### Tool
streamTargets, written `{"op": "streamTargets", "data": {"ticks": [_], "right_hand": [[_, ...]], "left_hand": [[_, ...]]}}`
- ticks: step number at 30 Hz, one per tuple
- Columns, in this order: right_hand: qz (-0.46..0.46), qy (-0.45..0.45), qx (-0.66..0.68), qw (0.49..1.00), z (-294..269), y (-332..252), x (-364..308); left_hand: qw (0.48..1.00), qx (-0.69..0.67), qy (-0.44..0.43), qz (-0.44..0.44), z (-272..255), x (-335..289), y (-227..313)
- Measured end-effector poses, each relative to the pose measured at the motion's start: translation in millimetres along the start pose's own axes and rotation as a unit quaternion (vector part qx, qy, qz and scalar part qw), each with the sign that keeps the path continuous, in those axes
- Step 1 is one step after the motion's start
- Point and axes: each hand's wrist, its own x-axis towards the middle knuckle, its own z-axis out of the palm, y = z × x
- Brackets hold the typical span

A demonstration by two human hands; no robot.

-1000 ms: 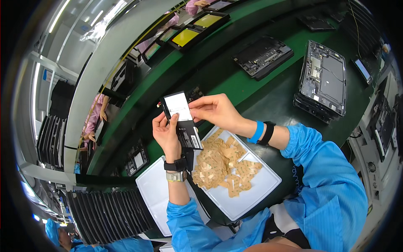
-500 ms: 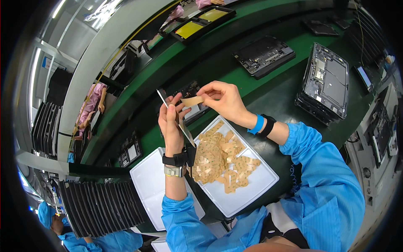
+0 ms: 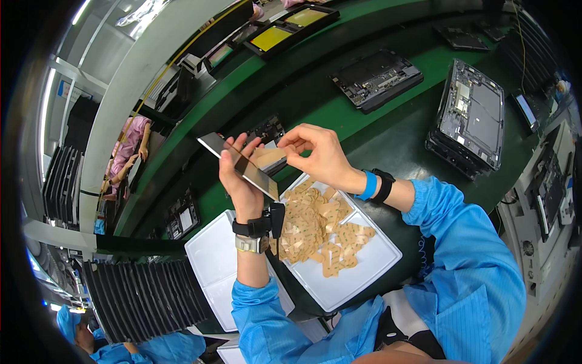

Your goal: The person assembles electronic devices by applying adhesive strips to tablet batteries and installing the batteries into tablet chassis by hand.

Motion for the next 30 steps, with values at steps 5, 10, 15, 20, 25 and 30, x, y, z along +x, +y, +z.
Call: {"op": "streamTargets", "data": {"ticks": [5,10,15,20,25,30], "right_hand": [[-0.091,-0.096,0.0,0.991,20.9,-24.5,-30.3],[-0.016,-0.114,0.039,0.993,17.7,-18.1,-31.1],[-0.221,-0.046,-0.057,0.973,0.6,-26.7,-16.4],[-0.153,-0.226,-0.09,0.958,-11.0,-4.2,-64.1],[-0.055,-0.287,-0.179,0.94,-46.8,24.2,-27.9],[0.02,0.144,-0.562,0.814,-130.6,87.2,66.2]], "left_hand": [[0.996,0.015,0.063,0.054,-12.0,4.4,0.8],[0.995,0.043,0.052,0.073,-0.6,3.6,0.1],[0.991,-0.11,0.055,0.053,-33.7,15.1,50.6],[0.984,-0.138,0.065,0.095,-74.1,26.6,81.6],[0.979,-0.141,0.127,0.072,-68.2,25.0,81.0],[0.98,-0.124,0.147,0.048,-71.4,28.5,77.3]]}}
